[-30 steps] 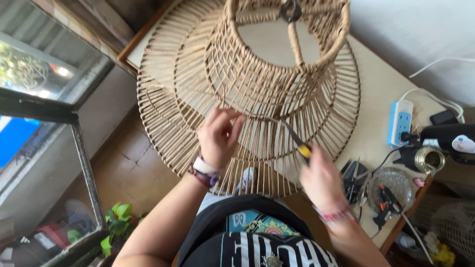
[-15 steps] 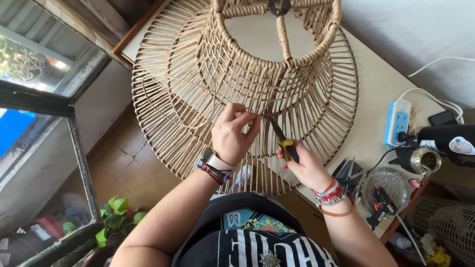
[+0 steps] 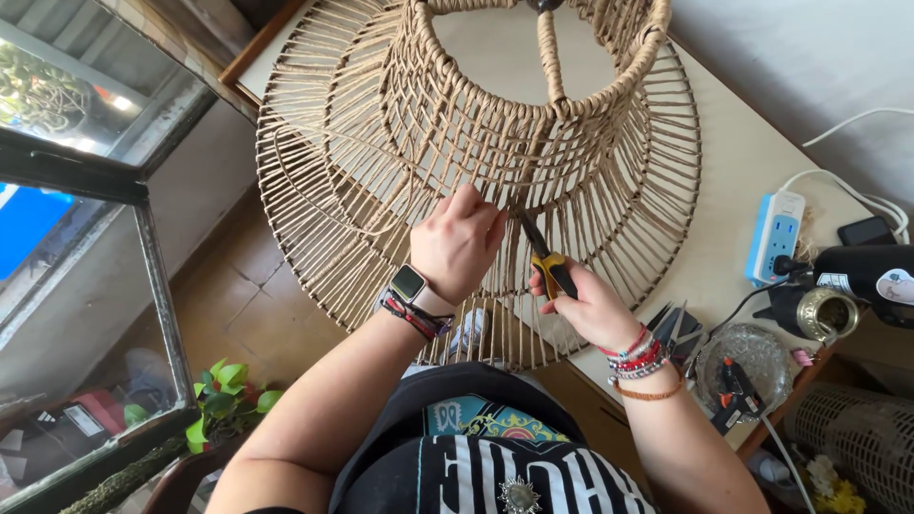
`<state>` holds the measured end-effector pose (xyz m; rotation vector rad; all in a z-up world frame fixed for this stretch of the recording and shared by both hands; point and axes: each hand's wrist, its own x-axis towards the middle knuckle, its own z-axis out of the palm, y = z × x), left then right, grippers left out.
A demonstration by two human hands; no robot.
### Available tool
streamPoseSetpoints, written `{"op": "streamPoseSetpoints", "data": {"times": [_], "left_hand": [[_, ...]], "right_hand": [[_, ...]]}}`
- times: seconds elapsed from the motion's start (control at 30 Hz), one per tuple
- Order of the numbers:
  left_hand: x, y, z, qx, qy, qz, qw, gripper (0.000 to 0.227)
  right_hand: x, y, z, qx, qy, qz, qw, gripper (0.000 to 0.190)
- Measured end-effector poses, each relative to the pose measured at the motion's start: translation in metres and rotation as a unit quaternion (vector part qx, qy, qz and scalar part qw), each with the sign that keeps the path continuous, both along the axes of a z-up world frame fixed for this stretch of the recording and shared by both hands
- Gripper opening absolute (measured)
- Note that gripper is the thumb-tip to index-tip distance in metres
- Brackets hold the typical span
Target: Trimming and weaving wicker strands on a lampshade using snips
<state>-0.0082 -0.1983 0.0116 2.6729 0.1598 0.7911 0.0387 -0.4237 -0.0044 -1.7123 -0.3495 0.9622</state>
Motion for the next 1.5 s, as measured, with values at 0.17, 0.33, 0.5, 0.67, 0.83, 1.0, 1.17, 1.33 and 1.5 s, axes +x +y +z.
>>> {"op": "streamPoseSetpoints", "data": {"times": [0.17,0.33,0.5,0.67,0.83,1.0,1.17,1.33,1.5], "left_hand": [[0.001,-0.002,-0.005,-0.004,0.028,0.008,1.0,0.023],[-0.003,0.002,0.017,-0.009,0.058,-0.002,0.998,0.026],[0.018,0.025,0.064,0.044,-0.121,-0.06,0.99,0.03],[0.069,0.037,0.101,0.013,-0.162,-0.067,0.984,0.036],[0.099,0.046,0.094,-0.12,-0.227,-0.137,0.957,0.053],[0.118,0.094,0.107,-0.135,-0.228,-0.224,0.938,0.053],[0.129,0.141,0.117,-0.17,-0.19,-0.362,0.897,0.049],[0.145,0.181,0.114,-0.218,-0.151,-0.474,0.84,0.041],[0.147,0.19,0.096,-0.237,-0.141,-0.542,0.794,0.041]], "right_hand": [[0.008,0.013,0.003,-0.005,0.012,0.026,1.0,0.048],[0.013,0.007,-0.018,-0.135,-0.164,0.056,0.976,0.039],[0.002,-0.044,-0.021,-0.224,-0.357,-0.05,0.906,0.032],[-0.018,-0.034,-0.015,-0.162,-0.249,-0.085,0.951,0.022],[-0.015,-0.01,-0.003,-0.146,-0.224,-0.135,0.954,0.031],[-0.019,0.016,-0.015,-0.141,-0.286,-0.133,0.938,0.023],[-0.051,0.072,-0.014,-0.156,-0.348,-0.137,0.914,0.019],[-0.077,0.12,-0.013,-0.229,-0.398,-0.155,0.875,0.016],[-0.122,0.107,-0.04,-0.292,-0.393,-0.194,0.85,0.012]]}}
